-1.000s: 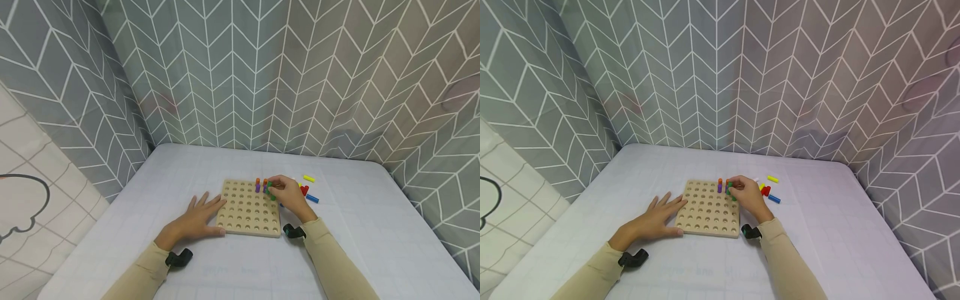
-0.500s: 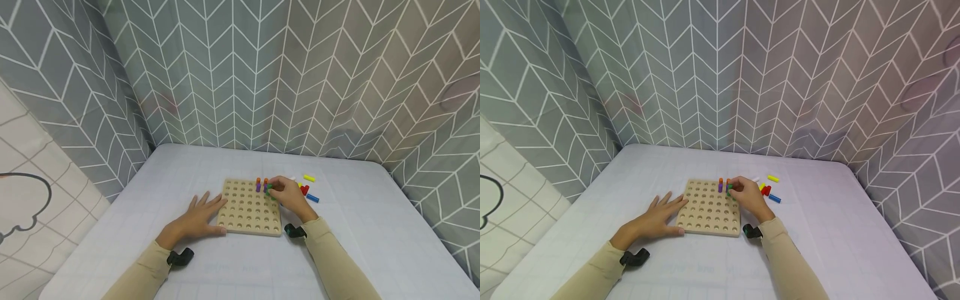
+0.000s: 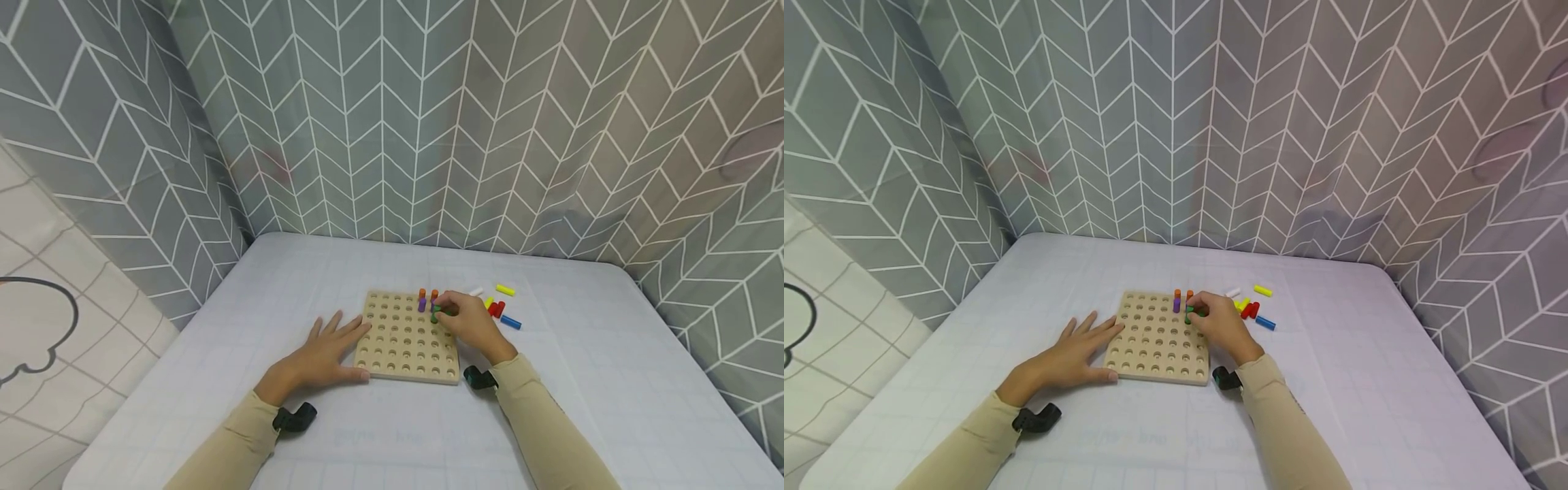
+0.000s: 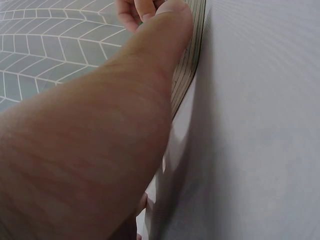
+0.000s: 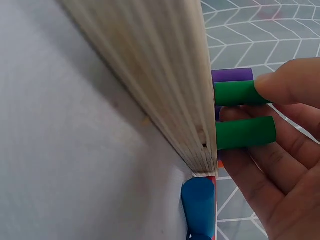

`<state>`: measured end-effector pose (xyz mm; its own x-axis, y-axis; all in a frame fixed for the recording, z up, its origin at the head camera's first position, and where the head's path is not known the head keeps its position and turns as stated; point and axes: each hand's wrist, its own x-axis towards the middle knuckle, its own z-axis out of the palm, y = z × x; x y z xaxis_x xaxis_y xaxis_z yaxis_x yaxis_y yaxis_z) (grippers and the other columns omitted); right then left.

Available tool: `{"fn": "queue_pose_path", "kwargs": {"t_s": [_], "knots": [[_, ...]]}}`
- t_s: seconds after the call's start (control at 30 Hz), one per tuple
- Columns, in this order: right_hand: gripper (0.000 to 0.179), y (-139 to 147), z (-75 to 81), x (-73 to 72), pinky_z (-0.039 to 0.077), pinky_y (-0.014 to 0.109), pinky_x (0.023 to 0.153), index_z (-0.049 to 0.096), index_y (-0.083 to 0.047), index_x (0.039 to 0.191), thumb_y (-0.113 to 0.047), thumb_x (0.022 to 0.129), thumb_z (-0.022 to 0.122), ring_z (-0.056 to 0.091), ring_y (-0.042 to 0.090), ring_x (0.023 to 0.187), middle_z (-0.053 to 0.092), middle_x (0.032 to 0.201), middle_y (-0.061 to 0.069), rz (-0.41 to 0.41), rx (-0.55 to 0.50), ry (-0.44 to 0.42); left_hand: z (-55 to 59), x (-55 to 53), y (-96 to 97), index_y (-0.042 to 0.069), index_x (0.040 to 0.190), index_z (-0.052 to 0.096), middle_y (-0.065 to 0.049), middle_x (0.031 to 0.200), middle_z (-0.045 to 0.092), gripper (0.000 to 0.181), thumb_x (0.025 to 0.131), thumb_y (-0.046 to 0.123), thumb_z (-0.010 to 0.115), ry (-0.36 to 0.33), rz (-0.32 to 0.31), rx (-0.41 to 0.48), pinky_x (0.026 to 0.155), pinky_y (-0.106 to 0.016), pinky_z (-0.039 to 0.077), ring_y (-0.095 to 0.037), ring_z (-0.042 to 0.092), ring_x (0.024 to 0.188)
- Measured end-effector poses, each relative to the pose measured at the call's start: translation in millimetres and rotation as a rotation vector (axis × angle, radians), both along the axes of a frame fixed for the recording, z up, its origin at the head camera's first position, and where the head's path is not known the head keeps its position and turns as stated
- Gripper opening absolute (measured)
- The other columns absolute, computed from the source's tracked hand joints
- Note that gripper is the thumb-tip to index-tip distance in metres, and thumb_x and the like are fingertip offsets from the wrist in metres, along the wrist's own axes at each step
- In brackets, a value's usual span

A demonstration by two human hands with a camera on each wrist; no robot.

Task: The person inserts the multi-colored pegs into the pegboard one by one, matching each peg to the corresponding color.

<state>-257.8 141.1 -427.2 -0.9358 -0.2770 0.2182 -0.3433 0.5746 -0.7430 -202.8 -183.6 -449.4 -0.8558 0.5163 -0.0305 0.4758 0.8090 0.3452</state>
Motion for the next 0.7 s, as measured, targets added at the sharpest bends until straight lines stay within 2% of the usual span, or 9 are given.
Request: {"fn": "queue_pose_path", "kwargs": {"t_s": [0.7], "knots": [[0.022, 2.9, 2.4, 3.8, 0.057, 0.034, 0.082, 0.072, -0.005, 0.114, -0.012, 0.092, 0.07, 0.064, 0.017, 0.092, 0.071, 0.104, 0.001, 0.007, 0.065, -0.005, 1.0, 0.4, 0.7, 0.026, 0.161, 0.024, 0.0, 0.167, 0.017, 0.104, 0.08, 0.086, 0.049, -0.004, 0.003, -0.006, 0.118, -0.062, -0.006, -0.038, 0.0, 0.152]]}}
